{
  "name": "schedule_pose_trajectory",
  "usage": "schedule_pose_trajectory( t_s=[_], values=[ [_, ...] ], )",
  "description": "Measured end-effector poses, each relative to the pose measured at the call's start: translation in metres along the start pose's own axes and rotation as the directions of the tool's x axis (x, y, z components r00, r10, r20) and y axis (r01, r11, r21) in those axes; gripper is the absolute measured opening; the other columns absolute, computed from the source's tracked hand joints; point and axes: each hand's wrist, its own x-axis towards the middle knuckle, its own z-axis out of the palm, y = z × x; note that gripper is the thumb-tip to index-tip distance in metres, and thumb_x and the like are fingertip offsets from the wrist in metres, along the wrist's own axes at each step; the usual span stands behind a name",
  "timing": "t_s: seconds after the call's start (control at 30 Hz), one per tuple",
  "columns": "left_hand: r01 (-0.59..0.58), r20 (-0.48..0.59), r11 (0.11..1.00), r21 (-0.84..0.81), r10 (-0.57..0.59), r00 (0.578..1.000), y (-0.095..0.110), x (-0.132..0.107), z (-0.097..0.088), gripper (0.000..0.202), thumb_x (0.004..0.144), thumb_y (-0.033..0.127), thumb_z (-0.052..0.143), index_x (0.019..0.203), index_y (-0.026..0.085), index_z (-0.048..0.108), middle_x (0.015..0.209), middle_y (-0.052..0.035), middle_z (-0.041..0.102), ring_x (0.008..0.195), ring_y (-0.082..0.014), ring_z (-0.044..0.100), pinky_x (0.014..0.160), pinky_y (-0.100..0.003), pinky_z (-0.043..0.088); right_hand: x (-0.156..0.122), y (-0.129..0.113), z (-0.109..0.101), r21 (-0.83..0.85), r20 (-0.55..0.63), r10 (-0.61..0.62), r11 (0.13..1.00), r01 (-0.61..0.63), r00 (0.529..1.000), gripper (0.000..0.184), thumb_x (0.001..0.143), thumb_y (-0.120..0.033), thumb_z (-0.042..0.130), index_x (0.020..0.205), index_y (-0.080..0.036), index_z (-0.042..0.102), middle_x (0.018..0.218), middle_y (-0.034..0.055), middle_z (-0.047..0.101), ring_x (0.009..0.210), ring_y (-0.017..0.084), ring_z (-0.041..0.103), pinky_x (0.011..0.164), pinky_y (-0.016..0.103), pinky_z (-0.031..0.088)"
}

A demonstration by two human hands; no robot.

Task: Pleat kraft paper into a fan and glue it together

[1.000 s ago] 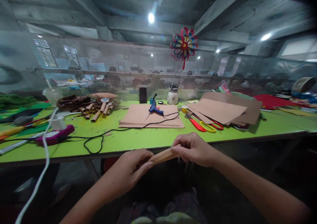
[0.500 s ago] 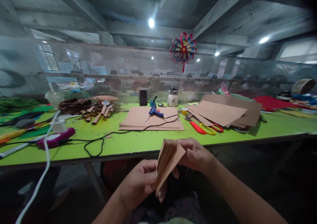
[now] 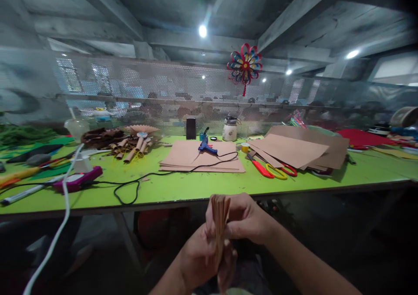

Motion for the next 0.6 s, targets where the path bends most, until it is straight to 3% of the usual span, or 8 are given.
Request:
schedule_pose_trajectory(
  t_s=[0.07,0.13,0.2,0.3,0.37,0.47,0.53,0.6],
  values=[
    [0.057,-0.091,0.988,0.142,-0.044,0.995,0.008,-0.001,-0.001,0.030,0.072,0.039,0.067,0.071,0.009,0.067,0.060,-0.0073,0.065,0.048,-0.0162,0.061,0.046,-0.025,0.047,-0.002,0.001,-0.003,-0.006,-0.035,0.041,0.999,-0.041,0.999,0.028,0.078,-0.037,0.066,0.089,-0.011,0.061,0.081,0.0063,0.058,0.070,0.014,0.057,0.064,0.026,0.046],
    [0.152,-0.162,0.910,0.385,-0.095,0.982,0.028,-0.002,-0.002,0.038,0.076,0.044,0.063,0.087,0.007,0.068,0.074,-0.0133,0.069,0.068,-0.0217,0.065,0.059,-0.029,0.048,-0.002,0.002,-0.013,-0.076,-0.079,0.056,0.995,-0.062,0.995,0.027,0.081,-0.037,0.063,0.091,-0.013,0.058,0.078,0.0043,0.058,0.065,0.012,0.054,0.059,0.023,0.044],
    [0.196,-0.263,0.716,0.670,-0.018,0.965,0.058,-0.001,-0.004,0.034,0.081,0.040,0.060,0.090,0.008,0.069,0.083,-0.0132,0.069,0.075,-0.0194,0.063,0.067,-0.029,0.046,0.001,0.001,-0.030,-0.216,-0.112,0.060,0.973,-0.083,0.992,0.023,0.081,-0.035,0.062,0.088,-0.014,0.057,0.077,0.0018,0.057,0.065,0.011,0.053,0.060,0.021,0.042],
    [0.281,-0.405,0.443,0.851,0.215,0.889,0.110,0.008,-0.009,0.030,0.082,0.039,0.057,0.090,0.012,0.068,0.084,-0.0087,0.069,0.076,-0.0176,0.060,0.068,-0.028,0.045,0.015,-0.002,-0.062,-0.519,-0.101,0.132,0.839,-0.165,0.986,0.021,0.083,-0.034,0.058,0.086,-0.013,0.058,0.074,0.0001,0.056,0.064,0.010,0.050,0.058,0.020,0.039],
    [0.287,-0.352,0.238,0.928,0.308,0.884,0.137,0.023,-0.011,0.034,0.083,0.042,0.054,0.093,0.013,0.067,0.085,-0.0085,0.068,0.081,-0.0198,0.060,0.071,-0.030,0.046,0.031,-0.002,-0.082,-0.759,-0.051,0.195,0.630,-0.165,0.980,0.020,0.084,-0.032,0.055,0.087,-0.012,0.061,0.075,0.0015,0.058,0.066,0.011,0.050,0.058,0.021,0.037],
    [0.223,-0.164,-0.151,0.963,0.326,0.931,0.158,0.053,-0.018,0.035,0.084,0.041,0.051,0.096,0.013,0.067,0.092,-0.0090,0.068,0.085,-0.0199,0.059,0.075,-0.030,0.044,0.060,0.002,-0.106,-0.949,0.038,0.328,0.309,-0.069,0.944,0.021,0.082,-0.028,0.054,0.082,-0.010,0.065,0.069,0.0017,0.058,0.060,0.010,0.045,0.053,0.021,0.032],
    [0.178,-0.114,-0.362,0.915,0.191,0.975,0.158,0.072,-0.029,0.035,0.086,0.039,0.046,0.095,0.014,0.069,0.093,-0.0086,0.067,0.084,-0.0194,0.058,0.073,-0.028,0.042,0.077,0.008,-0.117,-0.964,0.053,0.374,0.260,-0.050,0.926,0.018,0.079,-0.024,0.056,0.079,-0.009,0.066,0.064,0.0010,0.058,0.056,0.009,0.042,0.052,0.020,0.030],
    [0.148,-0.124,-0.402,0.904,0.084,0.989,0.153,0.084,-0.044,0.031,0.082,0.038,0.051,0.089,0.016,0.072,0.082,-0.0055,0.067,0.075,-0.0178,0.057,0.066,-0.026,0.040,0.089,0.018,-0.125,-0.965,0.061,0.397,0.259,-0.048,0.916,0.015,0.075,-0.019,0.058,0.079,-0.008,0.068,0.064,0.0015,0.060,0.056,0.009,0.043,0.052,0.020,0.031]
  ],
)
